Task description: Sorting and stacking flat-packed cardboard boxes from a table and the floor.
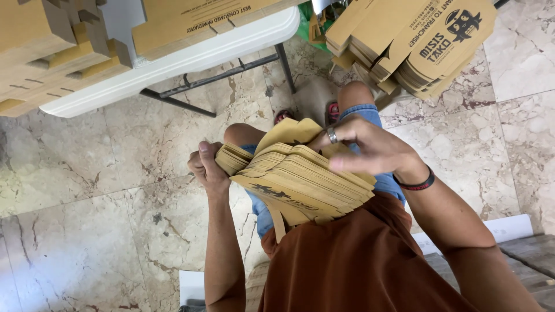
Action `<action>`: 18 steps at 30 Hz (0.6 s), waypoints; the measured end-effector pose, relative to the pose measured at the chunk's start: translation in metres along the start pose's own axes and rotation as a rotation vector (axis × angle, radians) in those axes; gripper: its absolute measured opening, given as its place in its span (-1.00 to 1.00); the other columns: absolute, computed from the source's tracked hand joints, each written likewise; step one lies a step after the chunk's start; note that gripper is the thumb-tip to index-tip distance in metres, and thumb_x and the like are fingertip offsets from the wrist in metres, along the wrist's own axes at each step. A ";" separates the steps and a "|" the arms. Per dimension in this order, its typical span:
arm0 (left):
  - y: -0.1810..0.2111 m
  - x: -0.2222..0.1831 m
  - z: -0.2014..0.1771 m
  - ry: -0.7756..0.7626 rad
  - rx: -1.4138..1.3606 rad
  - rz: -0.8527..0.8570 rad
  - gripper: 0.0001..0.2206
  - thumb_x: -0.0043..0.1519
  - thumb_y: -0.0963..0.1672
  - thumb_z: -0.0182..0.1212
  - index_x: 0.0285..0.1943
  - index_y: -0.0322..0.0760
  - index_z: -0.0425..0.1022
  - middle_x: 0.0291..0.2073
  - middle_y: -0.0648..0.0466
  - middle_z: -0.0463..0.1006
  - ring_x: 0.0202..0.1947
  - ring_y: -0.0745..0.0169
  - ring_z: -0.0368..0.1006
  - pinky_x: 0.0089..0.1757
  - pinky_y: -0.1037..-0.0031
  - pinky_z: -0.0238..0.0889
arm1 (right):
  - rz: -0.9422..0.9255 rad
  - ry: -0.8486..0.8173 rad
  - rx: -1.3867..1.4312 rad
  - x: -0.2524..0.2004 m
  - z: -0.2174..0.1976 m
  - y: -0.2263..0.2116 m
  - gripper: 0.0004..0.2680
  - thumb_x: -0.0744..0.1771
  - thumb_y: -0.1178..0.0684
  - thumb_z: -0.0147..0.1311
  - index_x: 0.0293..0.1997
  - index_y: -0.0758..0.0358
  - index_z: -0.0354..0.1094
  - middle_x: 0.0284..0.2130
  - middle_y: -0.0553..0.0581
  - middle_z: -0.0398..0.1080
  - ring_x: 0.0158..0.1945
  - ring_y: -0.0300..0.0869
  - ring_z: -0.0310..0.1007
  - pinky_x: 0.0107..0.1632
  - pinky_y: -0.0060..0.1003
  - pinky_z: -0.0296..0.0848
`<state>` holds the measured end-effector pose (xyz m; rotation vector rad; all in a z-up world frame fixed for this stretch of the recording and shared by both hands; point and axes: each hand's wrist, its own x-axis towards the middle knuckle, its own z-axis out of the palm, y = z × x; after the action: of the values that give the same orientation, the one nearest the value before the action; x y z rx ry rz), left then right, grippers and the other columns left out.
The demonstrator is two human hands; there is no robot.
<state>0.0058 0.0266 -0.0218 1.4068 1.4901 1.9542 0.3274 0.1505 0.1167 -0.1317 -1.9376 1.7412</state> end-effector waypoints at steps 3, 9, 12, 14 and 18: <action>0.001 0.000 0.001 0.011 0.034 0.007 -0.45 0.45 -0.15 -0.14 -0.73 -0.33 0.35 -0.92 0.11 0.13 -0.84 0.42 0.06 -0.62 0.55 0.05 | 0.042 -0.015 -0.062 0.009 0.007 -0.017 -0.74 0.25 0.09 0.37 -0.11 0.52 0.53 -0.40 0.36 0.59 -0.46 0.01 0.62 -0.21 -0.13 0.59; 0.003 -0.005 -0.011 -0.031 -0.050 -0.001 -0.43 0.46 -0.14 -0.19 -0.75 -0.27 0.28 -0.92 0.15 0.13 -0.86 0.43 0.02 -0.65 0.60 0.03 | 0.077 -0.064 0.101 0.007 0.006 0.006 -0.79 0.25 0.11 0.37 -0.11 0.40 0.58 -0.36 0.20 0.62 -0.42 -0.22 0.53 -0.32 -0.30 0.50; 0.002 -0.005 -0.023 -0.083 -0.104 0.011 -0.37 0.49 -0.11 -0.25 -0.79 -0.25 0.25 -0.93 0.13 0.11 -0.89 0.41 -0.02 -0.67 0.58 -0.01 | 0.057 -0.093 0.144 0.008 0.011 0.011 -0.80 0.26 0.10 0.36 -0.10 0.36 0.59 -0.32 0.19 0.62 -0.32 -0.22 0.55 -0.25 -0.26 0.52; -0.001 -0.006 -0.025 -0.081 -0.162 0.025 -0.38 0.49 -0.12 -0.23 -0.80 -0.26 0.25 -0.93 0.12 0.10 -0.89 0.39 -0.02 -0.67 0.57 -0.01 | 0.056 -0.091 0.149 0.007 0.011 0.012 -0.79 0.26 0.08 0.37 -0.09 0.34 0.59 -0.30 0.19 0.62 -0.30 -0.21 0.56 -0.22 -0.25 0.54; 0.001 -0.003 -0.022 -0.082 -0.227 0.052 -0.39 0.48 -0.15 -0.23 -0.80 -0.26 0.21 -0.93 0.11 0.09 -0.89 0.38 -0.05 -0.67 0.56 -0.04 | 0.048 -0.091 0.178 0.005 0.010 0.020 -0.76 0.25 0.07 0.38 -0.05 0.35 0.58 -0.25 0.21 0.63 -0.24 -0.18 0.59 -0.14 -0.22 0.56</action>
<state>-0.0108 0.0117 -0.0226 1.4184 1.1655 1.9980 0.3134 0.1466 0.0989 -0.0357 -1.8450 1.9730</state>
